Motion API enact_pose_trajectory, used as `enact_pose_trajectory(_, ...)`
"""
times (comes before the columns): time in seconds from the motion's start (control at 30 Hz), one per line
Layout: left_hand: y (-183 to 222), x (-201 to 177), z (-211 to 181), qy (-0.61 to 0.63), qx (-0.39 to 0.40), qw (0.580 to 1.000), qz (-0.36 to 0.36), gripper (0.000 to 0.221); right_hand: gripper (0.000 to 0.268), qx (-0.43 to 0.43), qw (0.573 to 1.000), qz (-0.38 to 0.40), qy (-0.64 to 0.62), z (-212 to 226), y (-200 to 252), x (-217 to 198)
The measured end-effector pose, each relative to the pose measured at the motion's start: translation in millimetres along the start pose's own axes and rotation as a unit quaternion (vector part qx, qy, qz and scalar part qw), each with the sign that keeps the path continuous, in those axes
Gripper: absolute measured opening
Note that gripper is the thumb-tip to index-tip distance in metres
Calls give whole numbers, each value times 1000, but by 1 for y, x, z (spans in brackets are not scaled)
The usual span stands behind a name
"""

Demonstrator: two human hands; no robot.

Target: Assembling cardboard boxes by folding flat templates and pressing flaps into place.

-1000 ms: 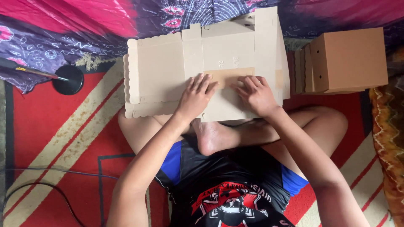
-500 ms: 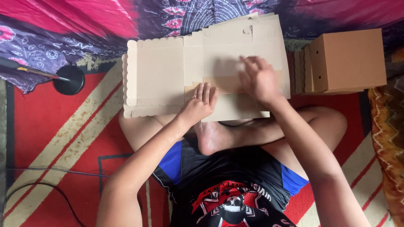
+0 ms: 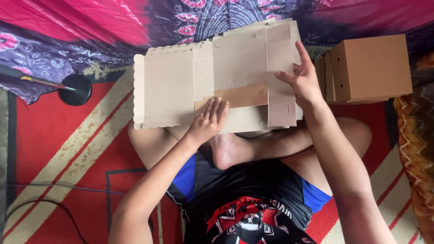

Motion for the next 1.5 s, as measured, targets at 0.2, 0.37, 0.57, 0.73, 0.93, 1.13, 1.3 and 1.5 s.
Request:
enact_pose_trajectory(0.2, -4, 23, -1, 12, -12, 999, 46, 40, 90, -56, 995, 59, 59, 27, -6, 9)
enact_pose_trajectory(0.37, -22, 36, 4, 71, -63, 990, 104, 38, 74, -271, 814, -31, 512, -34, -24, 0)
enact_pose_trajectory(0.57, -38, 29, -1, 139, -124, 968, 168, 38, 37, -322, 764, 103, 550, -84, 11, 70)
enact_pose_trajectory(0.73, -46, 21, 29, 292, -175, 917, 207, 34, 31, -235, 811, 127, 521, -83, -4, 97)
enact_pose_trajectory(0.93, -28, 43, 69, 370, -194, 862, 287, 50, 34, -187, 848, 149, 474, -63, -4, 92)
enact_pose_trajectory(1.13, -15, 40, 104, 413, -285, 802, 323, 80, 35, -205, 873, 141, 418, -72, -8, 73)
enact_pose_trajectory(1.3, 0, 38, 123, 427, -326, 770, 344, 93, 35, -214, 866, 135, 432, -66, -8, 66)
enact_pose_trajectory(1.5, 6, 42, 121, 458, -345, 752, 324, 80, 55, -201, 863, 61, 459, -65, 0, 21)
Point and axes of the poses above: each hand's wrist, its own y-axis away from the middle knuckle, its own x-axis out of the palm, z = x × y, the point moved 5 cm from there along -y, towards the middle knuckle, and after that the axes turned 2 degrees about z, right-handed, at the moved point
